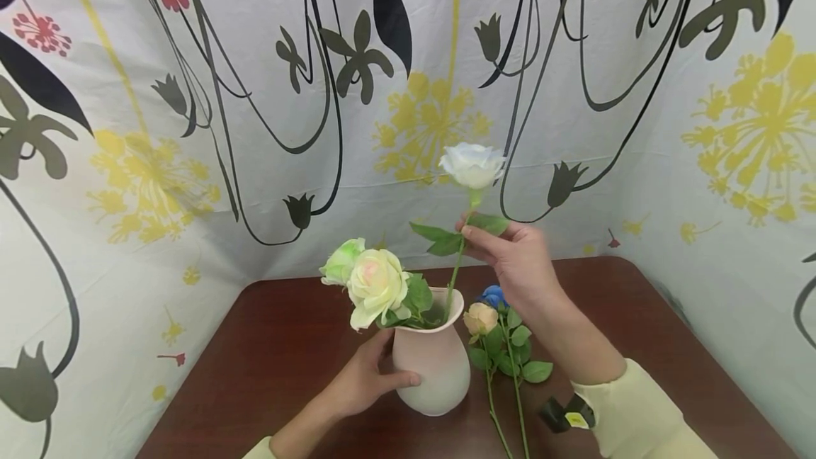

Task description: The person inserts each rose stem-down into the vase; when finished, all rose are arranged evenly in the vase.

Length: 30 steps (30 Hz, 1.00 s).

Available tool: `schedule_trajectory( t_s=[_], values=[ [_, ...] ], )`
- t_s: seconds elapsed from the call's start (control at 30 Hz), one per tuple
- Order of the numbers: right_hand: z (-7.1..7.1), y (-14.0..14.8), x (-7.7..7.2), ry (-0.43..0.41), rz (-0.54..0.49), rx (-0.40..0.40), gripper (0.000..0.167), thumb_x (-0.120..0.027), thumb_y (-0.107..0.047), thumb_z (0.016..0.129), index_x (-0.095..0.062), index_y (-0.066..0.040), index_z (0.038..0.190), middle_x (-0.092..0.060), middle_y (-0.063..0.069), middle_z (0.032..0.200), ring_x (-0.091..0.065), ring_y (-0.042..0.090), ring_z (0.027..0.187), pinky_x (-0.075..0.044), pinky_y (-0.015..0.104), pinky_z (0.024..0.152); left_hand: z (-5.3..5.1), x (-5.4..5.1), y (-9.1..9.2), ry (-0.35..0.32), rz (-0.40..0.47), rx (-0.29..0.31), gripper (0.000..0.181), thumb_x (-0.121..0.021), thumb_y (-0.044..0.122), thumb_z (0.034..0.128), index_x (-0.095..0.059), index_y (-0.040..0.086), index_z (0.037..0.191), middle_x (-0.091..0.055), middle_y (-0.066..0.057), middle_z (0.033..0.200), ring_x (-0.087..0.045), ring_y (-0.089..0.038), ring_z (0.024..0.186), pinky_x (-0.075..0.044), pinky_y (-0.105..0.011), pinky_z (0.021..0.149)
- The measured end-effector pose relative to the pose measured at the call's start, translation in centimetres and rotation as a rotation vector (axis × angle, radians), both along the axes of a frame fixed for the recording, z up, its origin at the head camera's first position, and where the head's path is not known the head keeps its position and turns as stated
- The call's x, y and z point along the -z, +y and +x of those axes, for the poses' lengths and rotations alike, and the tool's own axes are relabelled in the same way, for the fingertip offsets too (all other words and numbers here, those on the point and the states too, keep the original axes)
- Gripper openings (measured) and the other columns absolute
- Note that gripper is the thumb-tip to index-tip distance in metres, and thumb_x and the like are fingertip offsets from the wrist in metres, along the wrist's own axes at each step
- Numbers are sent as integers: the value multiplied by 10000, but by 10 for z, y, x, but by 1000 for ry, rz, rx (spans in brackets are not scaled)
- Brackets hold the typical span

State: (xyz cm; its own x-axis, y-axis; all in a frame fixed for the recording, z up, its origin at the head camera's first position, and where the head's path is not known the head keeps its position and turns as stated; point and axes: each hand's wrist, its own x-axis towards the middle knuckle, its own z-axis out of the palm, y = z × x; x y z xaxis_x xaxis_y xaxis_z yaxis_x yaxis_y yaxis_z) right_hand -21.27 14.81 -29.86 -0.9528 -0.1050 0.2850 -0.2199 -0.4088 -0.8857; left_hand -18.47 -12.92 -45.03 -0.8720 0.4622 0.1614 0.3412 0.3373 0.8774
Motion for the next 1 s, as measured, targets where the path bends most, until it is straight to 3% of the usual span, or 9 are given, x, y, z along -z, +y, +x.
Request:
schedule_trajectory(
  t_s=[0.2,0.33,0.43,0.53,0.6,0.77,1.0],
  values=[
    [1,-15,7,58,309,51,222,-751,-114,1014,-787,-9,1207,-802,5,1089,-735,141,1089,-584,287,937,0,1,0,7,0,-8,948,-852,450,912,-307,299,1673,-456,18,1620,-475,-157,1436,-443,-374,1134],
    [2,-22,12,127,512,67,239,-778,-148,998,-794,-5,1188,-801,59,1097,-734,188,1099,-582,292,936,-1,1,0,5,-6,-14,950,-851,462,910,-309,298,1672,-460,14,1619,-468,-156,1442,-439,-388,1140],
    [4,-25,16,214,707,82,201,-774,-132,992,-814,-48,1171,-795,76,1121,-741,169,1060,-596,288,876,0,1,1,12,-6,-14,952,-851,467,907,-310,303,1672,-457,17,1621,-459,-155,1447,-432,-396,1148],
    [6,-27,19,312,910,115,231,-761,-86,977,-814,-95,1202,-776,85,1192,-734,167,896,-577,270,698,0,2,1,20,-6,-12,936,-847,473,910,-320,313,1666,-466,30,1612,-469,-152,1437,-439,-405,1142],
    [8,-28,21,369,1009,148,269,-764,-75,967,-805,-109,1231,-762,90,1236,-723,182,919,-530,271,652,0,2,1,28,-12,-12,921,-842,483,912,-328,322,1660,-472,41,1605,-477,-148,1428,-443,-408,1136],
    [11,-30,25,413,1043,205,281,-796,-70,952,-802,-118,1229,-760,83,1240,-705,290,1143,-532,330,717,0,2,1,42,-7,-2,916,-838,481,916,-317,348,1659,-454,58,1616,-468,-151,1436,-440,-418,1139],
    [8,-33,30,441,1007,226,218,-811,-29,933,-832,-126,1128,-778,65,1161,-725,242,1025,-586,329,754,1,1,0,34,2,3,912,-840,472,917,-319,352,1656,-453,65,1614,-469,-151,1433,-441,-412,1134]
  ],
)
